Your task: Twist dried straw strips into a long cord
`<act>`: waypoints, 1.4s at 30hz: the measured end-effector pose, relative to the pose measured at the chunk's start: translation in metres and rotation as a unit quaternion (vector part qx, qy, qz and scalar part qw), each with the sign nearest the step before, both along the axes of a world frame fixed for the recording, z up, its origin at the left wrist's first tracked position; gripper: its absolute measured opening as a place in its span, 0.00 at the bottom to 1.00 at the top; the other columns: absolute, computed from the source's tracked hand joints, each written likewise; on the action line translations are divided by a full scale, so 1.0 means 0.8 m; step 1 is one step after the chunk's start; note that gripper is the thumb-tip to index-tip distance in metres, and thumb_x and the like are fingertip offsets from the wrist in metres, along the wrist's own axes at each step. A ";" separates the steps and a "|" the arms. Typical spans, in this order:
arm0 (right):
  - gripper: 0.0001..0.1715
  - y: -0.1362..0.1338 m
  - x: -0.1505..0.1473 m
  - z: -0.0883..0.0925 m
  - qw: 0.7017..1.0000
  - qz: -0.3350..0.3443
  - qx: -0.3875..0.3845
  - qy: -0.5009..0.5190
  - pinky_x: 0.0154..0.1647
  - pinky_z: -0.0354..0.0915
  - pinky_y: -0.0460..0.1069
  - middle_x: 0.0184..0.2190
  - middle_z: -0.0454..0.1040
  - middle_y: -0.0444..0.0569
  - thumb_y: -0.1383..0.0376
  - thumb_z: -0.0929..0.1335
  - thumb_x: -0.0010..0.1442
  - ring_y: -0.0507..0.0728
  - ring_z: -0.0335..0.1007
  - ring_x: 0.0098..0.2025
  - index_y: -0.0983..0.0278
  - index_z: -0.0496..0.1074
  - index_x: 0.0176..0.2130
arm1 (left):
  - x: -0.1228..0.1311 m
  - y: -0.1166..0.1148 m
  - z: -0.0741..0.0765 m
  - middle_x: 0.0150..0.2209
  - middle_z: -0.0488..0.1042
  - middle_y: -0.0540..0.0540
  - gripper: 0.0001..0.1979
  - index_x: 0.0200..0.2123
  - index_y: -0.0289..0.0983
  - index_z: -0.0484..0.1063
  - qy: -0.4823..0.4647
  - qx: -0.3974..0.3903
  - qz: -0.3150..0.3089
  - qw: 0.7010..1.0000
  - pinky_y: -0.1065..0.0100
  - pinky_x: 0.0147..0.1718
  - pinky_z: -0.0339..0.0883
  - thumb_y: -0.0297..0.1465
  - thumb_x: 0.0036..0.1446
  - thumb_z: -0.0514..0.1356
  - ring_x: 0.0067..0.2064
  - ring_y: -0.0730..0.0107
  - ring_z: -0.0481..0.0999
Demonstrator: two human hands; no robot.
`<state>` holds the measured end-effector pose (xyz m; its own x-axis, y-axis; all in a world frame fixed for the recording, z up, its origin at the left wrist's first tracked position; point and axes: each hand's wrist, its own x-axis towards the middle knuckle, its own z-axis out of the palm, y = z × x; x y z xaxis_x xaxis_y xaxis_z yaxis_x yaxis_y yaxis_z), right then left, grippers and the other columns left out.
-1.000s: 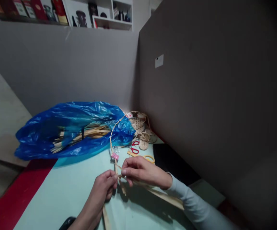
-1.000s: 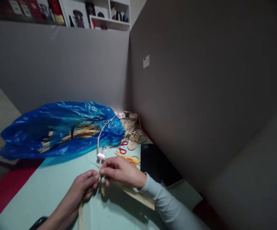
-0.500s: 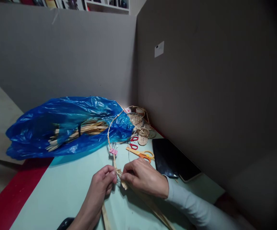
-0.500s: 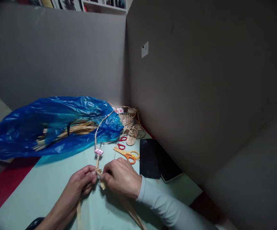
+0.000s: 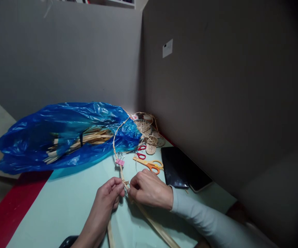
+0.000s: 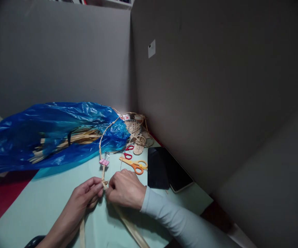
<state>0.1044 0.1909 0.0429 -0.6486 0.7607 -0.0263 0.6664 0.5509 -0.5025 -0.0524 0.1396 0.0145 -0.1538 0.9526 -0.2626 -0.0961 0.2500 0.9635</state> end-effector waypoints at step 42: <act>0.07 -0.026 -0.021 -0.022 0.916 0.078 0.394 -0.013 0.35 0.52 0.54 0.27 0.69 0.51 0.74 0.63 0.60 0.58 0.62 0.30 0.69 0.69 0.31 | 0.003 -0.001 -0.006 0.15 0.49 0.62 0.15 0.23 0.37 0.65 0.015 -0.029 0.022 0.999 0.75 0.17 0.36 0.41 0.43 0.64 0.17 0.83 0.44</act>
